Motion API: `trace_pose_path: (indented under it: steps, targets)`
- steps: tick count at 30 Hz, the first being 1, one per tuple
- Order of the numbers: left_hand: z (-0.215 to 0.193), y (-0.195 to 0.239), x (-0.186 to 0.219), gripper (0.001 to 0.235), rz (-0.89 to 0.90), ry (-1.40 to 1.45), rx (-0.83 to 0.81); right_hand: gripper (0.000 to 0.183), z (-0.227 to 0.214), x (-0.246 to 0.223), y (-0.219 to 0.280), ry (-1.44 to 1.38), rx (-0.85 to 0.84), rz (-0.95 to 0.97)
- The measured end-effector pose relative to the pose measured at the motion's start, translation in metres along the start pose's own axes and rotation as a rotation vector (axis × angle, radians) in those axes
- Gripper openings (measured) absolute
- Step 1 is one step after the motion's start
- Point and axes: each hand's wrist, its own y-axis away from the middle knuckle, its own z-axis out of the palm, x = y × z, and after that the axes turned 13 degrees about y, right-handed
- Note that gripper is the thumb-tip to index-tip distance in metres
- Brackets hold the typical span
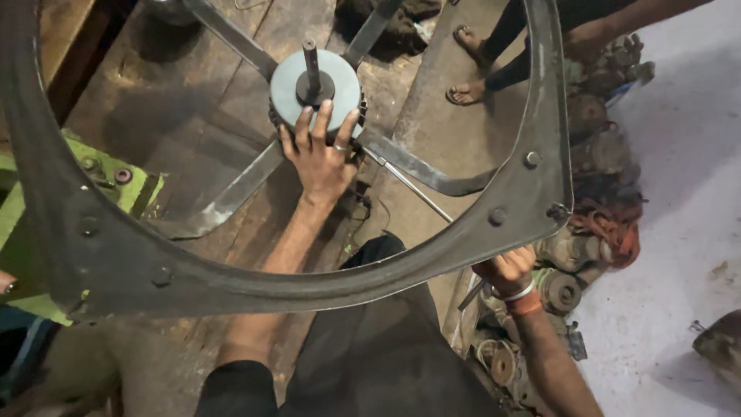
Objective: The person uses a T-handle wrench to tighten bolts on a large metal fan housing, securing the central motor assembly. They rotate the housing to access different bolts and continue tightening them throughout the clip.
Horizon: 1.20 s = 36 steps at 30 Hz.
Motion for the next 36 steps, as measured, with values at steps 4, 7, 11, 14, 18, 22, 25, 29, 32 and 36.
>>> trace_pose_path:
  steps: [4, 7, 11, 14, 18, 22, 25, 29, 32, 36]
  targets:
    - [-0.001, 0.003, 0.000, 0.063, 0.027, 0.007, 0.015, 0.016, 0.011, 0.013, 0.016, -0.237, -0.012, 0.113]
    - [0.003, 0.000, -0.003, 0.060, 0.047, 0.023, 0.054, 0.030, 0.030, 0.023, 0.043, -0.328, -0.034, 0.263]
    - [0.009, 0.006, -0.009, 0.058, 0.052, -0.071, 0.059, 0.039, 0.056, 0.050, 0.092, -0.498, -0.293, 0.647]
    - [0.017, 0.004, -0.006, 0.056, 0.083, -0.012, 0.113, 0.042, 0.080, 0.064, 0.112, -1.252, -0.211, 1.203]
    - [0.003, -0.004, 0.001, 0.056, 0.065, -0.105, 0.122, 0.045, 0.078, 0.042, 0.102, -1.147, -0.185, 1.224]
    - [-0.022, -0.019, 0.008, 0.072, -0.027, -0.005, -0.067, 0.046, 0.034, 0.006, 0.046, -0.719, -0.124, 1.052]
    - [-0.035, -0.025, 0.006, 0.085, -0.075, 0.110, -0.191, 0.049, 0.011, -0.030, 0.000, -0.574, 0.072, 0.979]
    - [-0.024, -0.028, 0.004, 0.079, 0.073, -0.071, -0.074, 0.054, 0.003, -0.044, -0.023, -0.018, -0.156, 0.670]
    - [-0.010, -0.022, -0.003, 0.064, 0.118, -0.118, 0.050, 0.056, 0.015, -0.030, -0.014, -0.173, -0.193, 0.912]
    - [0.007, -0.013, -0.009, 0.058, 0.107, -0.157, 0.038, 0.058, 0.035, 0.014, -0.002, -0.812, -0.091, 1.279]
